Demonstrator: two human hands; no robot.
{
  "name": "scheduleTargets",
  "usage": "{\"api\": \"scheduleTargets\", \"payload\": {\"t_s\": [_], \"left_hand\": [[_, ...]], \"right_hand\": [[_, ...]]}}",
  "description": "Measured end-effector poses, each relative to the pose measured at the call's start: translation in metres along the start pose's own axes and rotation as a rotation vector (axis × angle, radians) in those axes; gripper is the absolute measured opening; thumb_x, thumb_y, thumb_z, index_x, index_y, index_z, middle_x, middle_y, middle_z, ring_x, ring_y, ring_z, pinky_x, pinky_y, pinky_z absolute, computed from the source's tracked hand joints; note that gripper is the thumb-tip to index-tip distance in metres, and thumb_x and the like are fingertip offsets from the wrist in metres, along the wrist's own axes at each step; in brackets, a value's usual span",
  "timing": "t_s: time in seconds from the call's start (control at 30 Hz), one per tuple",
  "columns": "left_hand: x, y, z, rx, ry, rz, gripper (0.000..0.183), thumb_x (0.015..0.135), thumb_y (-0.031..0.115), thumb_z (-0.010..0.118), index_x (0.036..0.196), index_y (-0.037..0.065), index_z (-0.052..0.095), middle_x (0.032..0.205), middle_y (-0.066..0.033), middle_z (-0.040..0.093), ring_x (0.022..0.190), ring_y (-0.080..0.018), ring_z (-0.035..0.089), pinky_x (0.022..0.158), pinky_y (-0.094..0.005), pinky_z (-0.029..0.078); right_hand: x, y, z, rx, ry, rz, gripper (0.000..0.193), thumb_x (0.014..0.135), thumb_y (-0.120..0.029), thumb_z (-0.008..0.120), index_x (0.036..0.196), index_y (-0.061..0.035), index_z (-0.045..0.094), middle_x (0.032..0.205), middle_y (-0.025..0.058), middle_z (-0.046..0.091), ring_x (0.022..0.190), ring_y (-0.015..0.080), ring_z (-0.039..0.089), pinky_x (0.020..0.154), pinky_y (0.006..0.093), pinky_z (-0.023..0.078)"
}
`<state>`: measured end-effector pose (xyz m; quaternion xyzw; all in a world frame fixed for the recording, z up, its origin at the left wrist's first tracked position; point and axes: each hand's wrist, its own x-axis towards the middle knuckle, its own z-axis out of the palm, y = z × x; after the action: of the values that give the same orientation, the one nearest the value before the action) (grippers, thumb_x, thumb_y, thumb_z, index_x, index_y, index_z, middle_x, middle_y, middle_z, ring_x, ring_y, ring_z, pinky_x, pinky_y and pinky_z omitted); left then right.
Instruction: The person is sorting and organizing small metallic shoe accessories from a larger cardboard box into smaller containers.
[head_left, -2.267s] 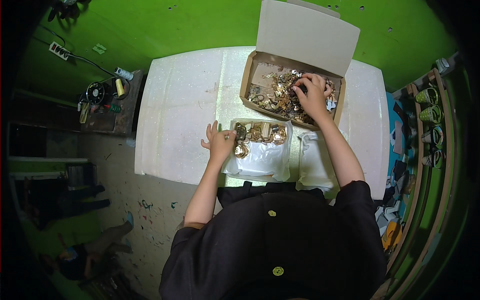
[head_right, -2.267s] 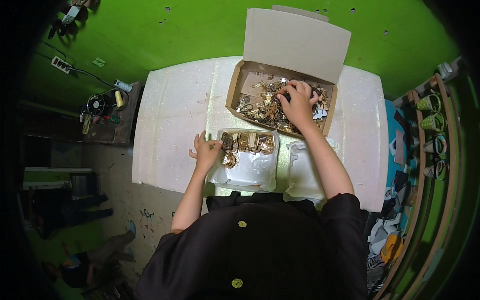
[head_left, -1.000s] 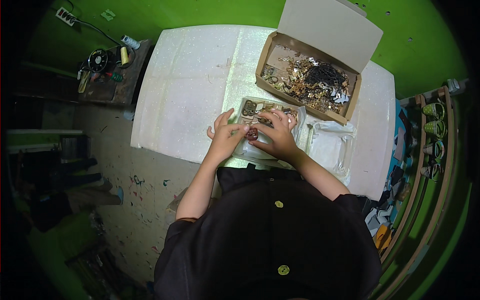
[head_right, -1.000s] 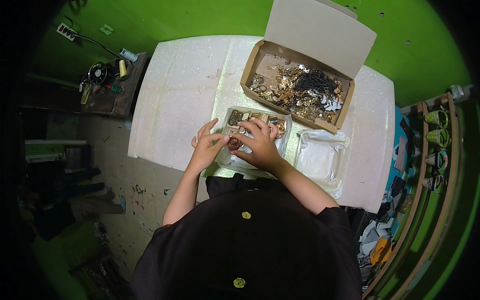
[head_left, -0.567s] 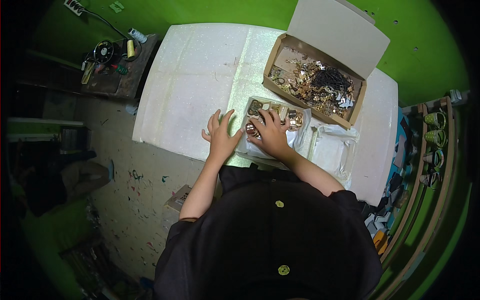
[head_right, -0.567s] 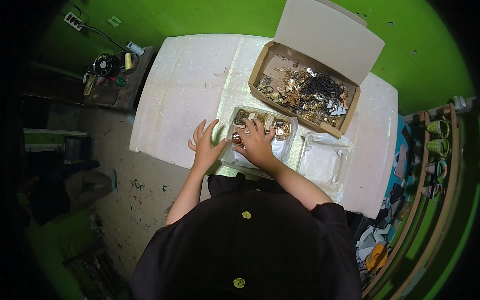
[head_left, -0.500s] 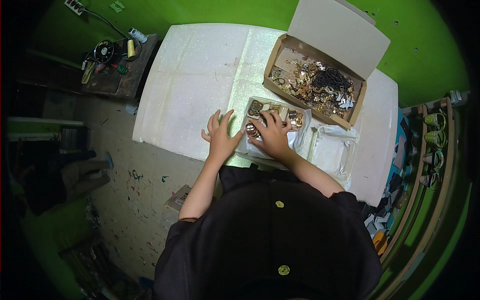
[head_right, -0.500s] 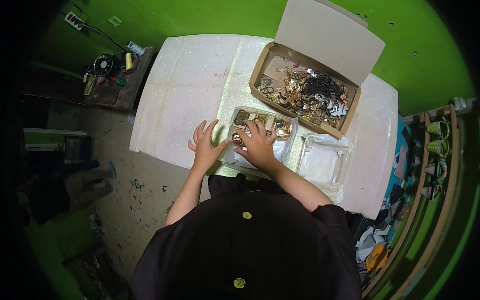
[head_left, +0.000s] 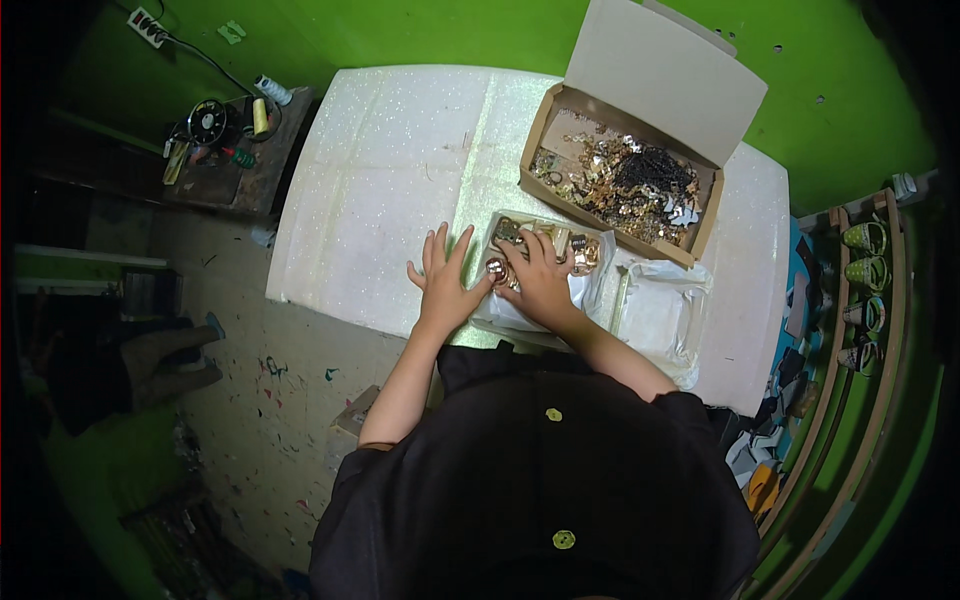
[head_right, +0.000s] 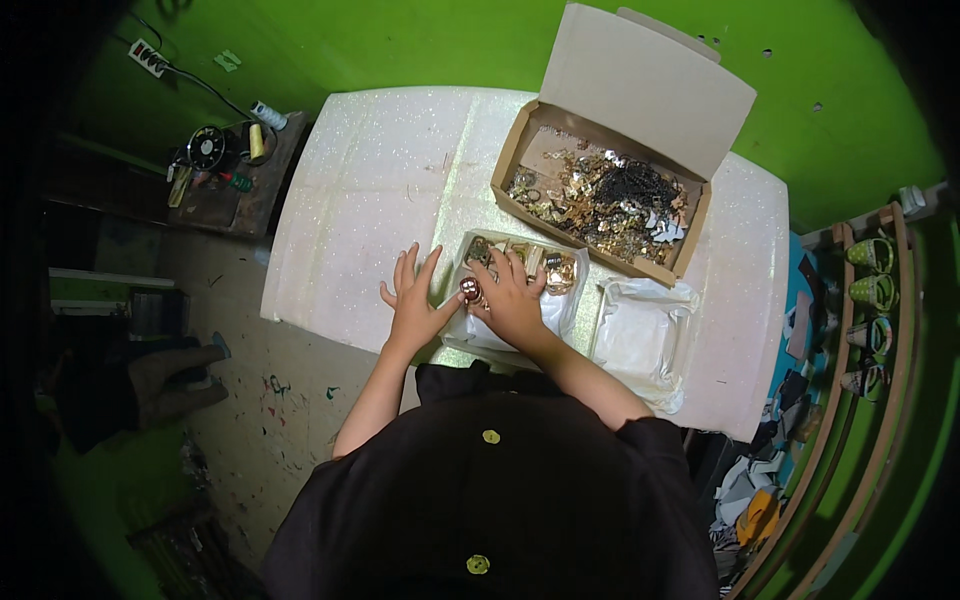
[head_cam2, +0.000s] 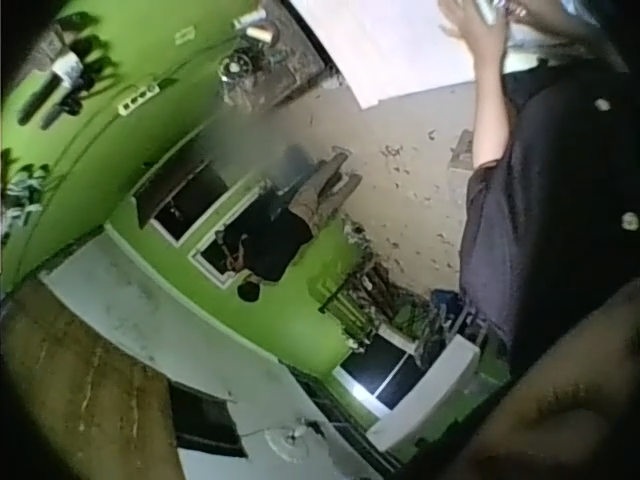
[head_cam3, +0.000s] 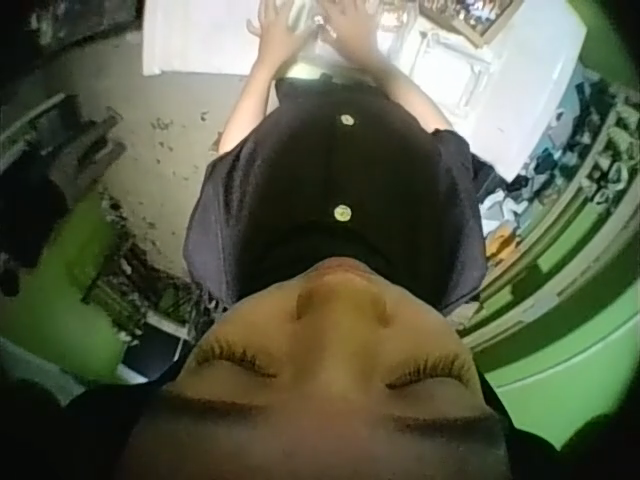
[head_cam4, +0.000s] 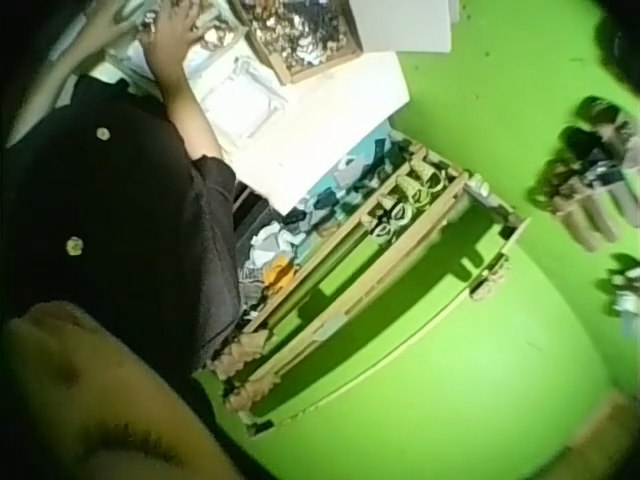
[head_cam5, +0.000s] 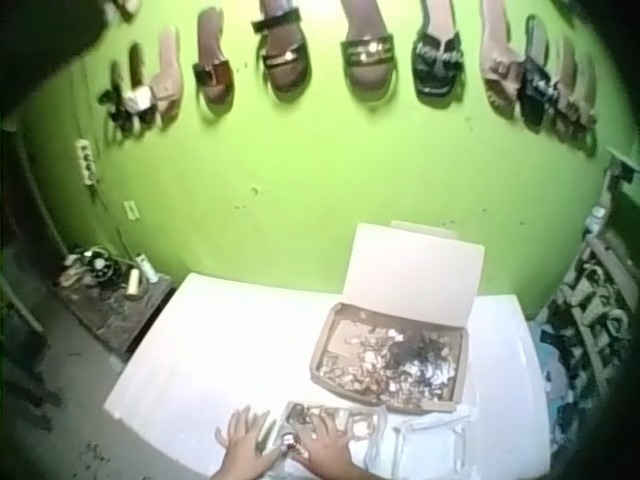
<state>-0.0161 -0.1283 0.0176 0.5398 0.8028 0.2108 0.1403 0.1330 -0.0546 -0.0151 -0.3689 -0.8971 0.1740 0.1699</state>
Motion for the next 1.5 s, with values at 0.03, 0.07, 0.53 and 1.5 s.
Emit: {"api": "scheduleTargets", "payload": {"t_s": [0.03, 0.07, 0.53, 1.5], "left_hand": [[0.002, -0.001, 0.0, -0.001, 0.008, 0.006, 0.076, 0.072, 0.037, 0.072, 0.138, 0.021, 0.037, 0.145, -0.0179, 0.025, 0.136, -0.0365, 0.019, 0.098, -0.0665, 0.006], [0.006, 0.0, 0.0, -0.102, 0.002, 0.022, 0.072, 0.075, 0.036, 0.07, 0.137, 0.019, 0.039, 0.145, -0.0172, 0.028, 0.135, -0.0353, 0.022, 0.099, -0.065, 0.006], [0.113, 0.088, 0.041, -0.017, -0.066, 0.505, 0.055, 0.088, 0.035, 0.052, 0.137, 0.015, 0.039, 0.14, -0.0166, 0.034, 0.133, -0.0327, 0.028, 0.104, -0.0584, 0.012], [0.193, 0.119, 0.062, 0.219, -0.216, 0.415, 0.027, 0.077, 0.032, 0.065, 0.098, 0.014, 0.067, 0.141, -0.0175, 0.031, 0.136, -0.0352, 0.018, 0.098, -0.0722, 0.005]], "right_hand": [[0.003, -0.002, -0.016, 0.098, -0.038, 0.044, 0.061, 0.074, -0.03, 0.071, 0.128, -0.0198, 0.046, 0.134, 0.0107, 0.037, 0.129, 0.0291, 0.029, 0.098, 0.0585, 0.017], [0.005, 0.0, -0.029, 0.194, -0.071, 0.095, 0.06, 0.076, -0.028, 0.07, 0.13, -0.0178, 0.046, 0.134, 0.011, 0.039, 0.128, 0.028, 0.031, 0.102, 0.054, 0.018], [-0.007, 0.116, -0.14, 1.455, 0.14, 0.66, 0.049, 0.088, -0.024, 0.052, 0.133, -0.0066, 0.043, 0.138, 0.0106, 0.042, 0.13, 0.0199, 0.034, 0.103, 0.0332, 0.028], [0.067, 0.189, -0.135, -0.26, -0.162, -0.014, 0.016, 0.056, -0.022, 0.07, 0.07, -0.0137, 0.069, 0.122, 0.0063, 0.051, 0.129, 0.0308, 0.033, 0.099, 0.0671, 0.018]]}}
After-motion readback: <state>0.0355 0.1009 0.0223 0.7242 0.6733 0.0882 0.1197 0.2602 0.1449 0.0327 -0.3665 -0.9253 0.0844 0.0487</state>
